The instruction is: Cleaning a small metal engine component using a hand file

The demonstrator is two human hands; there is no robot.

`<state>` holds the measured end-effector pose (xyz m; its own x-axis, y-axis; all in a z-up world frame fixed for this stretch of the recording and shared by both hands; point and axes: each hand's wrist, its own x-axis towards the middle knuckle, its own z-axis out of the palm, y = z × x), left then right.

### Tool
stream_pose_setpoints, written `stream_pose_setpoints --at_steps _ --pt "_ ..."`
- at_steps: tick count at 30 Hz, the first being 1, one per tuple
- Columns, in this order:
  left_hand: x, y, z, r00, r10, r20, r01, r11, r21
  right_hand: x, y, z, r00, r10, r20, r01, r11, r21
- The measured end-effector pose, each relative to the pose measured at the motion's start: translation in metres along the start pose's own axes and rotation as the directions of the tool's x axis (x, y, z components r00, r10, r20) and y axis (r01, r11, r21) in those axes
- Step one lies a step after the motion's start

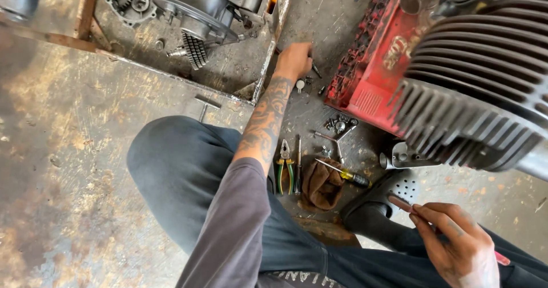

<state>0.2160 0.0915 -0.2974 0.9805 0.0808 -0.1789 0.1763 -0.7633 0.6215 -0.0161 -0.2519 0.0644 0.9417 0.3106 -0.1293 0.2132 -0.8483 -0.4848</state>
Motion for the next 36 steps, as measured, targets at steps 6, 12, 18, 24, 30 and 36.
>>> stream_pose_setpoints --at_steps 6,12,18,24,30,36 --pt "0.001 -0.03 0.051 0.973 0.204 -0.109 -0.18 0.963 0.2 0.024 -0.003 0.011 0.994 -0.015 0.111 0.018 0.999 -0.033" --pt "0.008 -0.024 0.059 0.971 0.176 0.164 -0.238 0.801 0.55 0.024 -0.004 0.015 0.988 0.018 0.155 -0.013 0.999 -0.03" --pt "0.01 -0.04 0.071 0.947 0.279 0.162 -0.32 0.746 0.584 0.03 -0.018 0.01 0.99 -0.044 0.131 0.042 0.999 0.017" --pt "-0.029 -0.025 0.037 0.913 0.397 0.099 -0.389 0.768 0.509 0.014 -0.01 0.002 0.99 -0.102 0.097 0.101 0.995 0.017" --pt "-0.079 -0.014 0.029 0.85 0.483 0.209 -0.506 0.64 0.578 -0.013 -0.001 -0.001 0.995 -0.081 0.059 0.083 0.996 -0.027" --pt "-0.137 -0.005 0.05 0.573 0.464 0.676 -0.792 0.525 0.311 -0.035 0.001 -0.006 0.998 -0.069 -0.016 0.069 0.998 0.008"
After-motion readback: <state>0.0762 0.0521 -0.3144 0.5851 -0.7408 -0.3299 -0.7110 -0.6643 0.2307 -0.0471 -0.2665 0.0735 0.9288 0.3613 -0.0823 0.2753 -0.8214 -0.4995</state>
